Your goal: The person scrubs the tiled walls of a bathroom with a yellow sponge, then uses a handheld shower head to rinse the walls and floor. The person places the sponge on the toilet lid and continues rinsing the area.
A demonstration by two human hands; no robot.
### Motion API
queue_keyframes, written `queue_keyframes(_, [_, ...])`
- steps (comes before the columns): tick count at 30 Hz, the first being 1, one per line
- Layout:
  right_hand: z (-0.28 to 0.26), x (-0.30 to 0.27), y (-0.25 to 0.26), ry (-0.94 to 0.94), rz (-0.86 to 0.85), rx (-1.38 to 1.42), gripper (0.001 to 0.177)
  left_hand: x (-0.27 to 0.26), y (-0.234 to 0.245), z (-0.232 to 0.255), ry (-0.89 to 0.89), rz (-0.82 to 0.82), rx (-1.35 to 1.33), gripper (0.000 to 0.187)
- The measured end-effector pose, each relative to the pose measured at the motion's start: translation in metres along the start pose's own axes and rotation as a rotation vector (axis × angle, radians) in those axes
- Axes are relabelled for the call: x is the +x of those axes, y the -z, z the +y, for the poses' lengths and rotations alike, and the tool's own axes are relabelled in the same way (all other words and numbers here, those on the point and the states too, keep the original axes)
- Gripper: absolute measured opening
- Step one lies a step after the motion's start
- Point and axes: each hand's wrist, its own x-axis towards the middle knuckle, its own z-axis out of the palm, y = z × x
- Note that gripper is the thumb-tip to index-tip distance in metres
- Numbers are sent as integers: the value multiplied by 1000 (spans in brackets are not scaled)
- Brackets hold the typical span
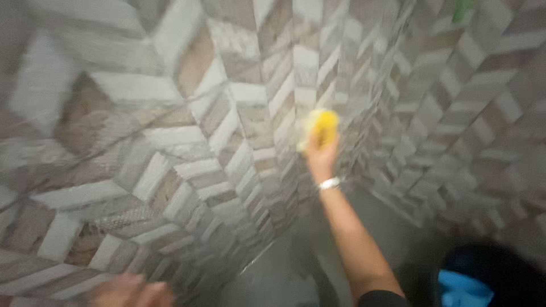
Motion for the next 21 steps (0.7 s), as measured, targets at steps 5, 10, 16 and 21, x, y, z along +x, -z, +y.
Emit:
queue_keyframes(5, [-8,104,40,-142,369,-335,64,144,-36,68,-49,-38,-196,50])
queue_keyframes(10, [-59,9,-24,200,-71,-173,55,223,-52,130,-77,-43,-334,54])
queue_keyframes(16, [0,94,52,-209,300,-198,53,240,-52,167,-79,-303,-462,55])
queue_keyframes(21, [-26,142,35,-55,389,-243,53,231,-54,166,-41,-494,-538,53])
